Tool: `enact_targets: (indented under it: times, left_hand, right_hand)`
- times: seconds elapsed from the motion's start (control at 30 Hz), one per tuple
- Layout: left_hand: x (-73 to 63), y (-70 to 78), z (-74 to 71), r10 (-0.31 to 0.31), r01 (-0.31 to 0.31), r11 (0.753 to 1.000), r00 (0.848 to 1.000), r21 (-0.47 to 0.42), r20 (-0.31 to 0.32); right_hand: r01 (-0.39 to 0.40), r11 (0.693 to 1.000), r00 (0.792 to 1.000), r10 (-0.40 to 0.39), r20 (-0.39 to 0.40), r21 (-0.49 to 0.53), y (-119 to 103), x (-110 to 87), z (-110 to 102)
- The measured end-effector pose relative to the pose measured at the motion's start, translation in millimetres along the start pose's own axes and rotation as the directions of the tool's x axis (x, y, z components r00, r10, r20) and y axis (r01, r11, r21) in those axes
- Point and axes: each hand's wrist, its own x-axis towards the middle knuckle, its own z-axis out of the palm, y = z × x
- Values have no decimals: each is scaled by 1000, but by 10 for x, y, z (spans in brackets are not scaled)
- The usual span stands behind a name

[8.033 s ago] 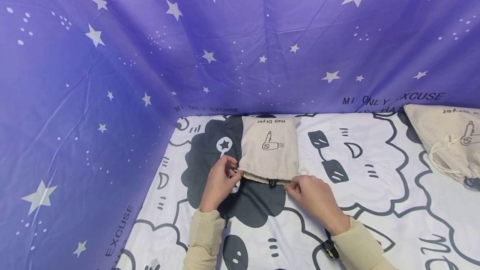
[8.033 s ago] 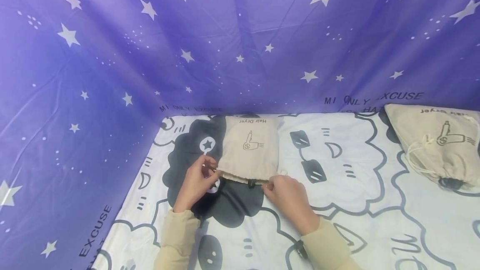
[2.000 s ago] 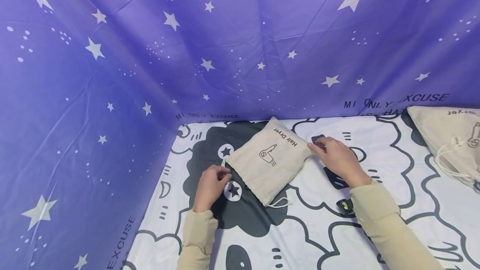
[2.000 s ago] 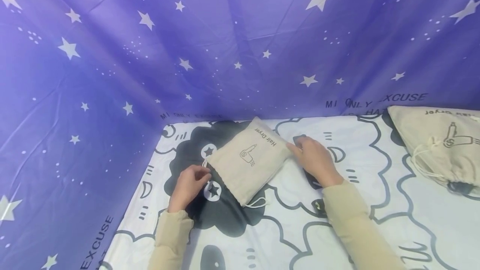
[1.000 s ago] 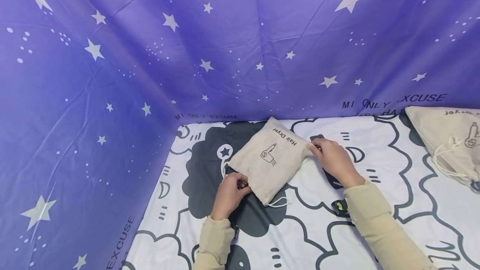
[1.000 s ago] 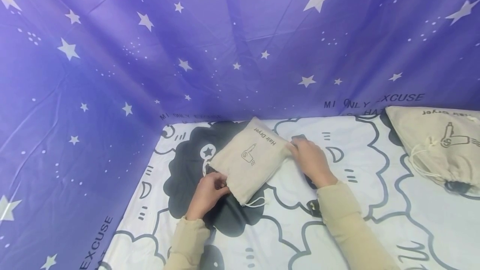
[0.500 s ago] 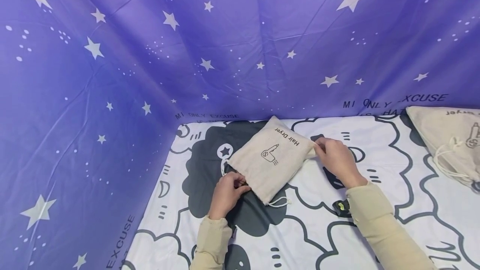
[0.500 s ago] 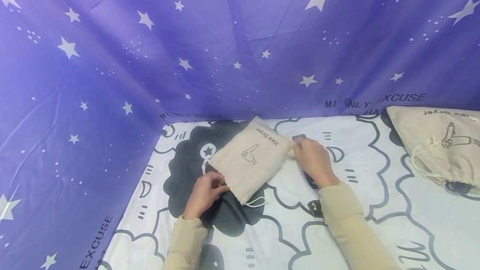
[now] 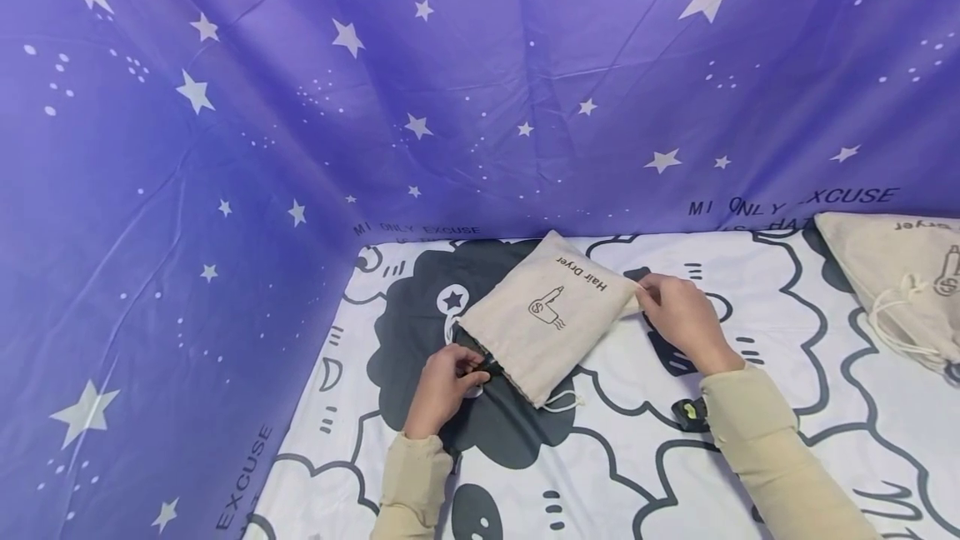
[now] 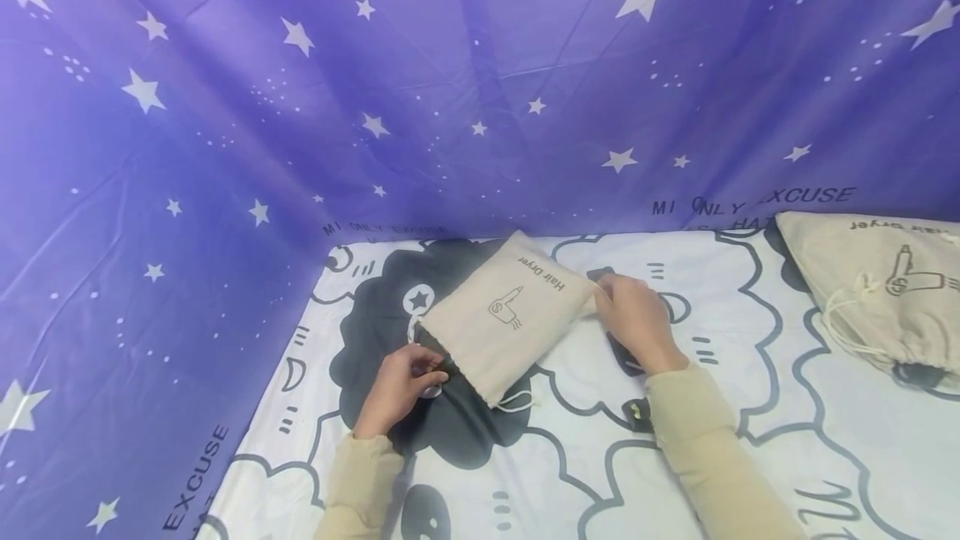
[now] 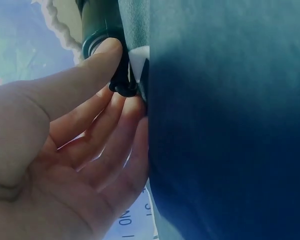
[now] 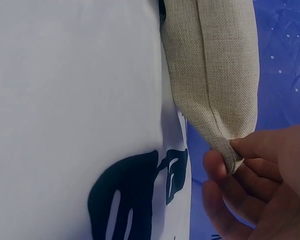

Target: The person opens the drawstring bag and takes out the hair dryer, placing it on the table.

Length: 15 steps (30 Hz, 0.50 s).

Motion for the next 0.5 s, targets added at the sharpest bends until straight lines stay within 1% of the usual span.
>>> enact_targets:
  times: [0.17,0.37,0.5]
  left_hand:
    - [-20,-38,-38,26,-26,1000,1000,-12,2]
    - [-68,-97,-76,46,-46,999,999,16,-10]
    - [-56,-111,-102,70,-70,997,997,32,-24]
  right_hand:
    - [3,1000,1000,-3,-1,-9,27,-14,5]
    - [17,1000,1000,-17,6,-16,53,-38,17]
    - [17,1000,1000,-17,7,-16,29,-28,-40]
